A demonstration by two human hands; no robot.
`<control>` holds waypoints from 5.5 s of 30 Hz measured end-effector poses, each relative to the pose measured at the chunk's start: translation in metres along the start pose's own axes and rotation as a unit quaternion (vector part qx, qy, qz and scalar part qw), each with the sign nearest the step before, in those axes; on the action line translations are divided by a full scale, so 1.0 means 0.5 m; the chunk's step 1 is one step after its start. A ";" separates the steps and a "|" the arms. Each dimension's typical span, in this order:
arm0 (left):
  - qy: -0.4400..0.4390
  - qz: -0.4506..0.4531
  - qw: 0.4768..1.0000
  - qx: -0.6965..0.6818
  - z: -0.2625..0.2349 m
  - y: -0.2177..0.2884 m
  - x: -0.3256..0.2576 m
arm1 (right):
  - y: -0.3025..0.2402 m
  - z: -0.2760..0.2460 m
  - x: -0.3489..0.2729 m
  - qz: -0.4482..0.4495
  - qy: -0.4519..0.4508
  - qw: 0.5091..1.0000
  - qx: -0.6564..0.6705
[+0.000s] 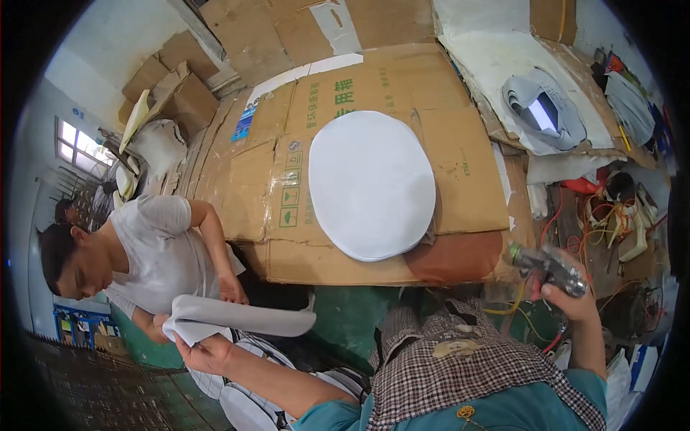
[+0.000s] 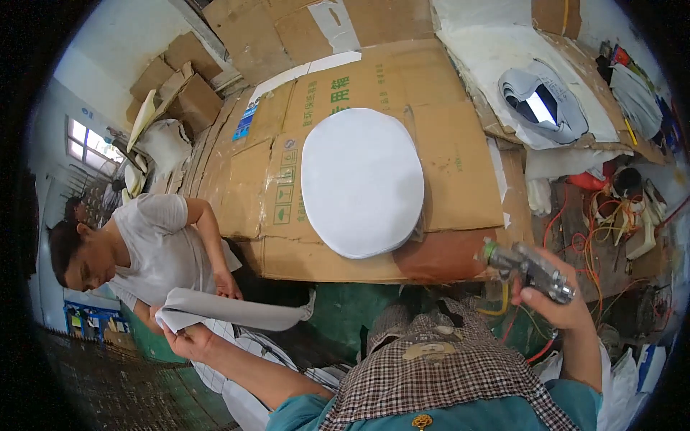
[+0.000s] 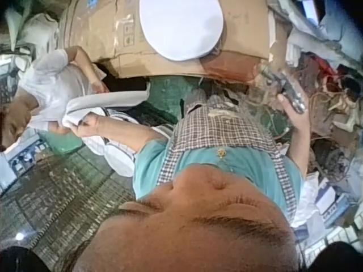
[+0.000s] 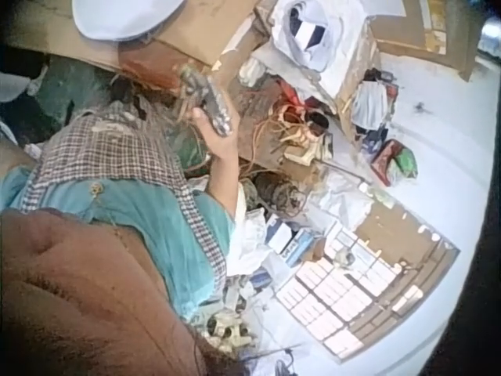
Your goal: Applying adhesive to padding and fitting protective covers as part of a manufacturing line.
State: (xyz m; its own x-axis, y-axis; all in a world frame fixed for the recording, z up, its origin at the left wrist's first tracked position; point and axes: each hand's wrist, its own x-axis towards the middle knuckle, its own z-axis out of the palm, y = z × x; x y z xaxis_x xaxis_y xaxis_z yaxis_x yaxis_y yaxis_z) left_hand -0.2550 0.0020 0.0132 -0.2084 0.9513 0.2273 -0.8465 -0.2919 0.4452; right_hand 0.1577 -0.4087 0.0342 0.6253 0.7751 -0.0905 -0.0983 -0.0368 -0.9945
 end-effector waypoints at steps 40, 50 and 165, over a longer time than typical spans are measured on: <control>-0.148 -0.138 0.584 0.786 -0.165 -0.643 -0.285 | 0.018 -0.110 0.010 -0.009 0.000 0.999 -0.033; 0.189 -0.444 0.822 0.302 -0.148 -0.658 -0.297 | 0.039 -0.083 0.071 -0.037 -0.009 0.999 0.012; 0.000 -0.273 0.962 0.004 0.297 -0.556 -0.246 | 0.320 -0.768 0.804 -0.188 0.291 0.828 -0.441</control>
State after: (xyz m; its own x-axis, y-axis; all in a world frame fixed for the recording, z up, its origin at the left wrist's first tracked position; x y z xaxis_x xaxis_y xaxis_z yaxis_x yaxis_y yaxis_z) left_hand 0.0783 -0.0486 -0.0100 0.2660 0.9630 -0.0424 -0.8263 0.2504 0.5046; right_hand 0.6906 -0.3453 -0.1819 0.7760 0.4113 0.4781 0.6307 -0.5074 -0.5872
